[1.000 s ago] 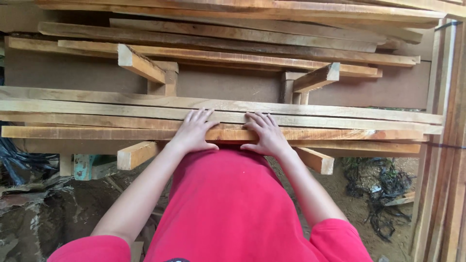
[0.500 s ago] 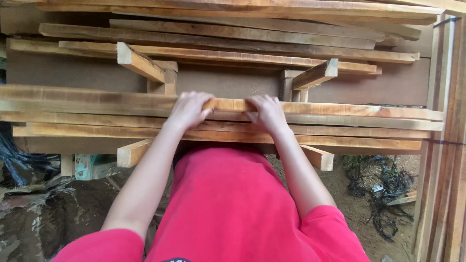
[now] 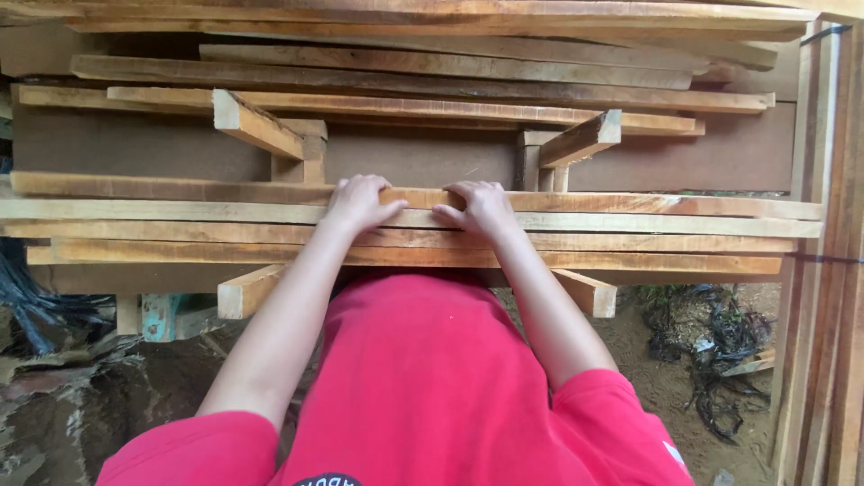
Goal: The person arranges several wooden planks on a wooden rack, aligning them by hand. They then use a black strap to tie the stack of planks together, wrapping and knotting the strap to secure the wood.
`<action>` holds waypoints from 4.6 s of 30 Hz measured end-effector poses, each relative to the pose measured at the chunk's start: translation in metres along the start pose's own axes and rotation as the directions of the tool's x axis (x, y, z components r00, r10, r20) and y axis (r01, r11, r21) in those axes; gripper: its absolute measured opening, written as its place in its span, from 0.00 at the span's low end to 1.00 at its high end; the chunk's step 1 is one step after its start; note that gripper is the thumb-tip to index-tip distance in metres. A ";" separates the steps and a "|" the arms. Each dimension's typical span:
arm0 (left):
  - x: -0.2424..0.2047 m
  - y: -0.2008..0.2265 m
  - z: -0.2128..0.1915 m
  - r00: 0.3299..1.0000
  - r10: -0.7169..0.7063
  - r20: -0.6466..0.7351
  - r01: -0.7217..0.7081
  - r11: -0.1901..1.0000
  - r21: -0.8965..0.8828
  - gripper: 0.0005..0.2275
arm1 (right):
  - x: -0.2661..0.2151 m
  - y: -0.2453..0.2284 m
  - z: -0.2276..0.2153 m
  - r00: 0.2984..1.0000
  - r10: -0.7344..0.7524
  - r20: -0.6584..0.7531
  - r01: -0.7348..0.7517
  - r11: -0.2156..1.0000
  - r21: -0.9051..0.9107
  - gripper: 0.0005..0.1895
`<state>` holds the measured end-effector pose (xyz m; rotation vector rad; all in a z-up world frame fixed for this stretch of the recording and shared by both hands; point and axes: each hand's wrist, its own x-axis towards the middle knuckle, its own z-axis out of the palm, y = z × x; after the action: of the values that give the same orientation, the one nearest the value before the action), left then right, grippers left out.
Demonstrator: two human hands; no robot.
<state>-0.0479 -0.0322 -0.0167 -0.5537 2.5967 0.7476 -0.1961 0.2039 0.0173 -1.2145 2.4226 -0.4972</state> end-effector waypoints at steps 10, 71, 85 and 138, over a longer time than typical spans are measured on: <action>-0.038 0.013 0.027 0.887 0.238 -0.397 -0.165 0.964 0.209 0.38 | 0.010 -0.001 0.006 0.998 0.001 -0.063 -0.007 0.995 -0.104 0.23; -0.075 0.008 0.058 0.834 0.531 -0.151 -0.367 0.737 0.568 0.56 | 0.051 -0.017 0.016 0.890 0.181 0.418 -0.147 0.983 -0.113 0.33; -0.075 0.012 0.050 0.840 0.508 -0.190 -0.376 0.797 0.473 0.49 | 0.059 -0.025 -0.010 0.884 0.063 0.463 -0.068 0.998 -0.007 0.30; -0.072 0.009 0.067 0.809 0.501 -0.306 -0.337 0.823 0.457 0.62 | 0.061 -0.025 0.046 0.965 -0.155 0.210 0.205 0.948 -0.242 0.30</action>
<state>0.0257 0.0313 -0.0325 0.0173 3.2129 0.2242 -0.1903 0.1341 -0.0216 -1.5293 2.2772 -0.1031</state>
